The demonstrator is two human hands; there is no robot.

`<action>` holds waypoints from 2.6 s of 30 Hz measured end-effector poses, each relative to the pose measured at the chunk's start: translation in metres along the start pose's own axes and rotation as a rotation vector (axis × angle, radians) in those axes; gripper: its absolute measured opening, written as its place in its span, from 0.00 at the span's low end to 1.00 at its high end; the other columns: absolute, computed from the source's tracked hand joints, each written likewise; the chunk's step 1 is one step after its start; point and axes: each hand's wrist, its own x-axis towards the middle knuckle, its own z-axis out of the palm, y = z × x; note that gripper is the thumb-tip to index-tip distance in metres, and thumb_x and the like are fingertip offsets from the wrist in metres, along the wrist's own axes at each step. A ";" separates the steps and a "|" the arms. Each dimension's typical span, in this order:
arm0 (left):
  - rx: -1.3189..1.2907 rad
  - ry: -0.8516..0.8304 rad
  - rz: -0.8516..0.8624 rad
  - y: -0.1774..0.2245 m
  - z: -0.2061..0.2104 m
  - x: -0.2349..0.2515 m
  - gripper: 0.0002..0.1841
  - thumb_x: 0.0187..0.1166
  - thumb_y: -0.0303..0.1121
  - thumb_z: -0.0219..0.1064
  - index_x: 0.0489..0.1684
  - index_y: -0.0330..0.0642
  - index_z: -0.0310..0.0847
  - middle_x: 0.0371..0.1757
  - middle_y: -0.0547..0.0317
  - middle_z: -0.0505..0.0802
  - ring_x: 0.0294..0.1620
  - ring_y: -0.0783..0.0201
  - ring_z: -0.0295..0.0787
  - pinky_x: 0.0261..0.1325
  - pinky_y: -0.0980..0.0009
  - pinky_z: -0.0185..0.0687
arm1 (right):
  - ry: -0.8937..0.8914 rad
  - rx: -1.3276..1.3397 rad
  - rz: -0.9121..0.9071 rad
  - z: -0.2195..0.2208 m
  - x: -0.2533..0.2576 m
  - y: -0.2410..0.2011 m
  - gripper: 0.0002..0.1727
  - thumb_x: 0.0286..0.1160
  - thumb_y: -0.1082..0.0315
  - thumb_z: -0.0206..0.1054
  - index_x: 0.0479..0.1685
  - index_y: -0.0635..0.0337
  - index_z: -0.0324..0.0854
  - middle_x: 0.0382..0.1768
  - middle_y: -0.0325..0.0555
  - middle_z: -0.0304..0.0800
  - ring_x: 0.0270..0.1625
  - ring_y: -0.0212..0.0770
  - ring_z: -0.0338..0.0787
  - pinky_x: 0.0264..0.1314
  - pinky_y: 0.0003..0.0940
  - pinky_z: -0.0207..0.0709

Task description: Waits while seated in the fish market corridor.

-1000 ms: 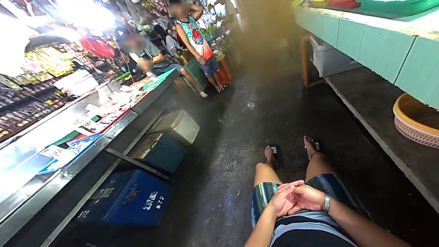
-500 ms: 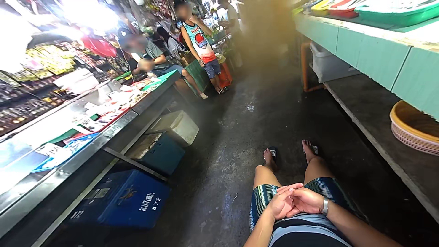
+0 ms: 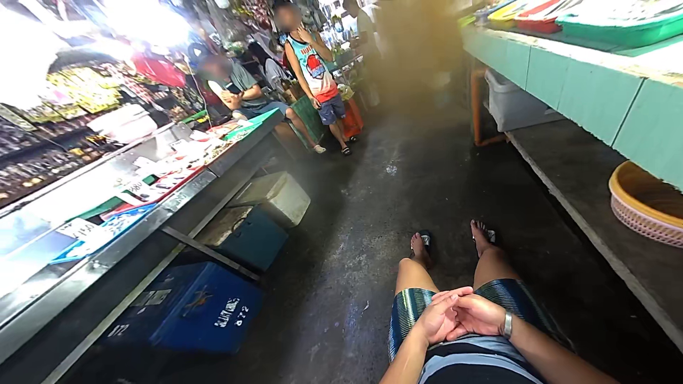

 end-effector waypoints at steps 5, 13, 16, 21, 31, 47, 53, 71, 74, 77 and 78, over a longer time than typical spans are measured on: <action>-0.008 -0.239 0.106 -0.019 -0.024 0.014 0.28 0.95 0.40 0.34 0.85 0.38 0.67 0.66 0.46 0.89 0.66 0.57 0.87 0.71 0.56 0.81 | -0.023 -0.038 0.003 -0.002 -0.007 -0.001 0.25 0.95 0.52 0.43 0.72 0.57 0.76 0.57 0.57 0.92 0.59 0.55 0.93 0.63 0.57 0.87; -0.052 -0.243 0.160 -0.033 -0.038 0.023 0.27 0.94 0.45 0.42 0.83 0.41 0.72 0.65 0.45 0.90 0.67 0.54 0.87 0.71 0.53 0.82 | -0.011 0.021 0.003 -0.015 0.007 0.008 0.25 0.93 0.49 0.48 0.72 0.55 0.78 0.53 0.60 0.92 0.56 0.58 0.94 0.60 0.60 0.87; -0.050 -0.223 0.153 -0.031 -0.035 0.021 0.27 0.95 0.45 0.42 0.82 0.41 0.72 0.65 0.46 0.90 0.66 0.55 0.88 0.70 0.54 0.82 | -0.012 -0.002 0.003 -0.012 0.005 0.006 0.25 0.94 0.49 0.47 0.72 0.54 0.78 0.53 0.59 0.93 0.55 0.57 0.94 0.60 0.60 0.88; -0.024 -0.232 0.124 -0.034 -0.032 0.025 0.27 0.93 0.46 0.43 0.81 0.42 0.74 0.67 0.46 0.90 0.68 0.55 0.86 0.72 0.54 0.81 | 0.024 0.048 -0.007 -0.012 -0.004 0.007 0.24 0.89 0.50 0.55 0.72 0.55 0.77 0.55 0.60 0.92 0.56 0.57 0.93 0.59 0.58 0.88; -0.029 -0.246 0.157 -0.032 -0.035 0.023 0.28 0.94 0.46 0.41 0.83 0.40 0.72 0.68 0.45 0.89 0.69 0.54 0.85 0.73 0.53 0.80 | -0.020 0.021 -0.010 -0.015 0.002 0.007 0.24 0.93 0.50 0.50 0.73 0.56 0.77 0.56 0.60 0.91 0.57 0.58 0.93 0.61 0.61 0.87; -0.044 -0.258 0.147 -0.032 -0.032 0.024 0.27 0.93 0.45 0.43 0.82 0.40 0.72 0.67 0.46 0.90 0.69 0.55 0.86 0.73 0.54 0.80 | -0.021 0.019 -0.016 -0.015 -0.001 0.008 0.24 0.92 0.50 0.50 0.72 0.54 0.78 0.55 0.58 0.92 0.57 0.56 0.93 0.61 0.59 0.87; -0.046 -0.249 0.159 -0.033 -0.034 0.025 0.27 0.94 0.45 0.43 0.82 0.39 0.73 0.67 0.44 0.89 0.69 0.53 0.86 0.74 0.52 0.79 | -0.015 0.007 -0.020 -0.013 -0.001 0.007 0.26 0.92 0.48 0.50 0.73 0.56 0.77 0.55 0.60 0.91 0.57 0.57 0.93 0.61 0.59 0.87; -0.046 -0.237 0.171 -0.032 -0.037 0.024 0.27 0.94 0.44 0.45 0.83 0.39 0.72 0.66 0.43 0.90 0.68 0.52 0.88 0.72 0.52 0.83 | 0.001 0.006 -0.007 -0.011 0.003 0.006 0.24 0.92 0.50 0.50 0.66 0.57 0.80 0.51 0.56 0.93 0.54 0.54 0.94 0.60 0.58 0.88; -0.051 -0.247 0.158 -0.035 -0.035 0.026 0.27 0.94 0.43 0.43 0.84 0.39 0.71 0.68 0.42 0.89 0.69 0.51 0.87 0.73 0.51 0.82 | 0.015 0.005 -0.009 -0.012 -0.001 0.007 0.24 0.92 0.50 0.49 0.69 0.56 0.79 0.53 0.56 0.93 0.56 0.54 0.94 0.61 0.58 0.87; -0.049 -0.266 0.137 -0.036 -0.033 0.028 0.26 0.94 0.44 0.44 0.83 0.40 0.72 0.67 0.42 0.90 0.69 0.51 0.87 0.73 0.51 0.82 | 0.007 -0.001 -0.019 -0.013 -0.006 0.008 0.25 0.93 0.49 0.48 0.67 0.57 0.80 0.53 0.55 0.93 0.56 0.53 0.93 0.62 0.58 0.87; -0.045 -0.262 0.134 -0.036 -0.032 0.028 0.27 0.94 0.44 0.44 0.83 0.40 0.72 0.67 0.42 0.90 0.68 0.51 0.87 0.72 0.51 0.82 | 0.008 -0.008 -0.022 -0.012 -0.007 0.008 0.24 0.93 0.49 0.48 0.66 0.57 0.80 0.52 0.55 0.93 0.56 0.53 0.94 0.62 0.57 0.87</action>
